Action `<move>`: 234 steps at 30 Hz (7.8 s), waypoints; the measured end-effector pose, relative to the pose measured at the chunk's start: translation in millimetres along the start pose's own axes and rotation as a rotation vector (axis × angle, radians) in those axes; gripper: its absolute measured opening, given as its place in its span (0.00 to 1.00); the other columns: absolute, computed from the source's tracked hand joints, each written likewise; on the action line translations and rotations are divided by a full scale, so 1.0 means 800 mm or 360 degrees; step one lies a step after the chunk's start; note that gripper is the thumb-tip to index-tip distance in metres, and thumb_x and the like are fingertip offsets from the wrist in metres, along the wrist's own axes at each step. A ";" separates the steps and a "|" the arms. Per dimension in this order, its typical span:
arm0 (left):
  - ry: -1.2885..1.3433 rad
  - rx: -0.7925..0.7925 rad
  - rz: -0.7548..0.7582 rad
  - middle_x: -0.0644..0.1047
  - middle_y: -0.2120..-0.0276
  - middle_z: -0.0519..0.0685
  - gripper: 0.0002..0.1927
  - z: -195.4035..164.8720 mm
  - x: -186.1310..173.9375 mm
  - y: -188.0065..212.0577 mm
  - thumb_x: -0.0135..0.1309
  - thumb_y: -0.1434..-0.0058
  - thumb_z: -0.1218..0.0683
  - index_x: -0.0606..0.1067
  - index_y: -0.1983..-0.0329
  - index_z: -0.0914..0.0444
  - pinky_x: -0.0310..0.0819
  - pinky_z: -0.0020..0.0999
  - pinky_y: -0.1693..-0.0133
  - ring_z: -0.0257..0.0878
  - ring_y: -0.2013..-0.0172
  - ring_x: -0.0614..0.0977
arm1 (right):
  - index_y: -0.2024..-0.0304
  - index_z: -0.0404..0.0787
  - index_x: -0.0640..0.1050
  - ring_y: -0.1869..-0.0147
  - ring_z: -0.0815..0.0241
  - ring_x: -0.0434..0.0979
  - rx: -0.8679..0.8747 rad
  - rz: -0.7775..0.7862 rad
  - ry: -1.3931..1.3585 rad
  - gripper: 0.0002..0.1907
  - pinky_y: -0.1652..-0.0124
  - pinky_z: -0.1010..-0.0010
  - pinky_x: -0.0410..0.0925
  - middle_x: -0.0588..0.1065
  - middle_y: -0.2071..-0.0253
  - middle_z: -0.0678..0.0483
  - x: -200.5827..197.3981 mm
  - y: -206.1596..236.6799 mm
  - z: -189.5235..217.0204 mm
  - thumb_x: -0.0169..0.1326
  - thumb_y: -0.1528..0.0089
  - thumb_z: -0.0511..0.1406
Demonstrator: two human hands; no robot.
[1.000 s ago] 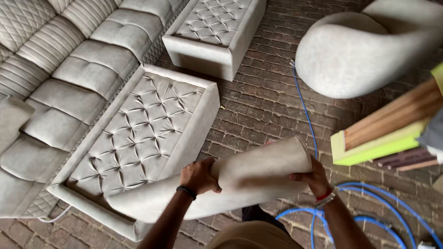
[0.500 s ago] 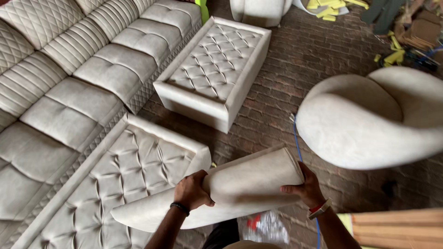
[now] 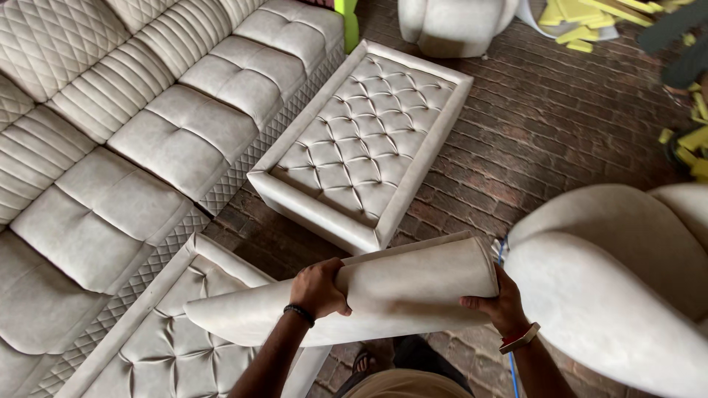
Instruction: The person staples fabric onto a foam cushion using a pneumatic staple gun, trims excess fabric with scissors, and places the cushion on a sofa. They then pick up a foam block and a fabric cover, and fit the cover over the foam block.
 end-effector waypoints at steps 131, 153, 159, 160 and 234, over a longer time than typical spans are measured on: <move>0.1159 -0.1965 0.0420 0.84 0.52 0.46 0.22 0.242 -0.608 -2.149 0.58 0.42 0.43 0.78 0.45 0.52 0.75 0.37 0.44 0.41 0.48 0.83 | 0.37 0.34 0.69 0.39 0.46 0.76 0.2217 0.0827 -0.0389 0.31 0.42 0.46 0.70 0.73 0.37 0.45 0.665 -2.662 -0.370 0.58 0.38 0.43; 0.1090 -0.1529 -0.0255 0.83 0.59 0.48 0.21 0.423 -0.663 -2.095 0.61 0.41 0.45 0.80 0.46 0.58 0.78 0.36 0.53 0.38 0.60 0.83 | 0.48 0.40 0.76 0.57 0.60 0.82 0.1207 0.1079 0.0160 0.13 0.59 0.67 0.72 0.80 0.57 0.52 0.592 -2.621 -0.207 0.55 0.34 0.36; 0.1354 -0.1578 -0.0893 0.84 0.60 0.45 0.18 0.339 -0.691 -2.122 0.60 0.40 0.49 0.80 0.48 0.59 0.79 0.34 0.55 0.35 0.60 0.84 | 0.52 0.40 0.76 0.60 0.60 0.81 0.1162 0.1289 0.0084 0.10 0.61 0.66 0.72 0.79 0.60 0.52 0.636 -2.702 -0.130 0.53 0.35 0.35; 0.1391 -0.1569 -0.1049 0.84 0.60 0.45 0.17 0.319 -0.692 -2.120 0.59 0.40 0.50 0.81 0.49 0.58 0.79 0.32 0.55 0.34 0.60 0.84 | 0.52 0.41 0.76 0.61 0.61 0.81 0.1149 0.1321 0.0145 0.09 0.61 0.67 0.72 0.79 0.60 0.53 0.640 -2.713 -0.122 0.53 0.35 0.35; 0.1484 -0.2659 -0.4804 0.84 0.66 0.48 0.11 0.567 -0.204 -0.614 0.58 0.40 0.56 0.81 0.55 0.64 0.80 0.31 0.64 0.34 0.70 0.84 | 0.52 0.40 0.77 0.66 0.63 0.73 0.0178 0.4417 0.1016 0.11 0.67 0.73 0.65 0.77 0.64 0.54 1.521 -0.657 0.243 0.54 0.34 0.39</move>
Point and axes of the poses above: each hand's wrist, its own y-axis away from the middle knuckle, its own x-axis out of the palm, z = x × y, the point moved 4 cm from there along -y, towards the middle knuckle
